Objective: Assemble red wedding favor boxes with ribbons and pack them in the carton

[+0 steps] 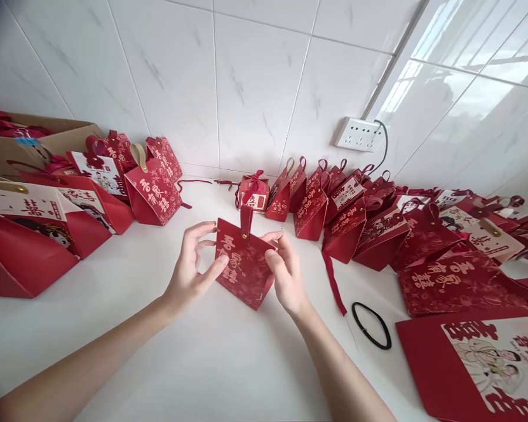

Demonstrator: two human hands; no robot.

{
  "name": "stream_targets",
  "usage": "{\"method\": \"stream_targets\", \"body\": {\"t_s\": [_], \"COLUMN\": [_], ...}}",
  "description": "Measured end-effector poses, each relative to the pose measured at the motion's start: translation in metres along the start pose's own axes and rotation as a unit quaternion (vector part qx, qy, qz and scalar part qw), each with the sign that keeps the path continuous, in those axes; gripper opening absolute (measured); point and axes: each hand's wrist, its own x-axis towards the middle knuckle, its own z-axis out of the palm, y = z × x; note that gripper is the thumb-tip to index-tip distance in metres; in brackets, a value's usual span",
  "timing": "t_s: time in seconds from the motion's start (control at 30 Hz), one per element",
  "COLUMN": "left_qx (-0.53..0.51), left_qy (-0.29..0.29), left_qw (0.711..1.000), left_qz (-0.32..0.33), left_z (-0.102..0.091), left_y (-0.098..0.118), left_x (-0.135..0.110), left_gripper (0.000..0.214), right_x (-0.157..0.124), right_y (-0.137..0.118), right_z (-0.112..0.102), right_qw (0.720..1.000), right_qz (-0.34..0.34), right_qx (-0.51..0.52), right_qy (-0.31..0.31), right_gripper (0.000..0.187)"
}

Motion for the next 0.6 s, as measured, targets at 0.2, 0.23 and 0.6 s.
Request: {"method": "stream_targets", "body": {"t_s": [0.2, 0.23, 0.6], "left_qx": [-0.125, -0.12, -0.113], "left_qy": [0.004, 0.004, -0.152], "left_qw": [0.981, 0.982, 0.966], "left_qz": [-0.15, -0.146, -0.174], "left_z": [-0.003, -0.004, -0.013], "left_y": [0.01, 0.011, 0.002], "left_x": [0.007, 0.008, 0.009], "left_gripper": [0.045, 0.037, 0.023], "right_x": [-0.002, -0.002, 0.006], "right_y": [0.0, 0.0, 0.007], "right_z": [0.001, 0.001, 0.0], "right_qw": [1.0, 1.0, 0.996], "right_qz": [-0.015, -0.026, 0.077], "right_qx": [0.012, -0.004, -0.049], "right_qy": [0.01, 0.014, 0.006], "right_gripper": [0.027, 0.028, 0.036]}}
